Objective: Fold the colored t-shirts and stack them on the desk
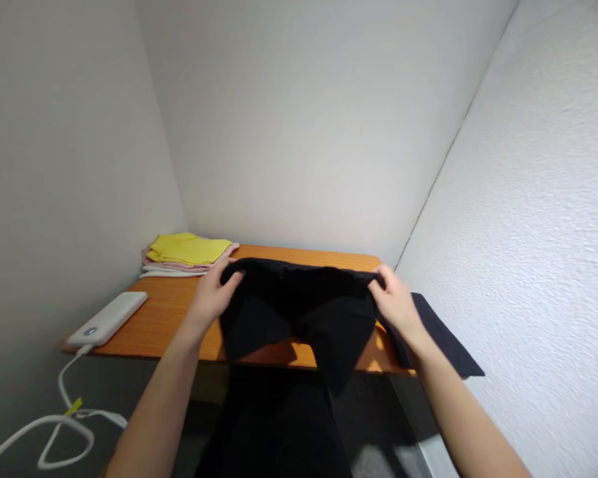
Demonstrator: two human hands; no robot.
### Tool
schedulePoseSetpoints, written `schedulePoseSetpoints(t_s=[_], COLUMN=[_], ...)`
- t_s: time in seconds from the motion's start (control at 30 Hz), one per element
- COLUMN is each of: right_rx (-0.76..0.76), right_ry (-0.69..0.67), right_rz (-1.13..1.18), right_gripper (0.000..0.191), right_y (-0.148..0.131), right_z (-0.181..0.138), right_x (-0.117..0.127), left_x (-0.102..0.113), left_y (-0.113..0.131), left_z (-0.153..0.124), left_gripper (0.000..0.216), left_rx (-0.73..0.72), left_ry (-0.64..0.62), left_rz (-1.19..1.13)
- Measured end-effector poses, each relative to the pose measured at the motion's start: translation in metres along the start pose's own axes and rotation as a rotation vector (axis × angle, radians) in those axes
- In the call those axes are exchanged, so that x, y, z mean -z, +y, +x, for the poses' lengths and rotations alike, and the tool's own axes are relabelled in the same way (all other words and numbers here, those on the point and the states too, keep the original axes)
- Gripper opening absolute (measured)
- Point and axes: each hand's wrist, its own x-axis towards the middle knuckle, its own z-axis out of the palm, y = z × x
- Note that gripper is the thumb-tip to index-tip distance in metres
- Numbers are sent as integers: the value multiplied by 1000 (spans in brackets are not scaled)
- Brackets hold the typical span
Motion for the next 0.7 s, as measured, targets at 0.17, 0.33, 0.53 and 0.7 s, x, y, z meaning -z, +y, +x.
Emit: schedulePoseSetpoints(t_s=[0.17, 0.33, 0.53, 0.7], right_rx=[242, 291, 312, 153], right_ry=[320, 504, 202, -183], right_rz=[-67, -312, -219, -291], right_gripper=[19, 24, 27, 32], right_y=[-59, -105, -51, 23], right_z=[37, 35, 88, 122], right_x=[91, 128, 59, -62], left_x=[70, 111, 84, 6], left_y=[72, 123, 45, -62], left_z=[32, 42, 96, 118], left_gripper=[33, 35, 41, 39], left_rx=[-131, -250, -242, -73], left_ry=[300, 538, 206, -171], left_rz=[222, 384, 398, 605])
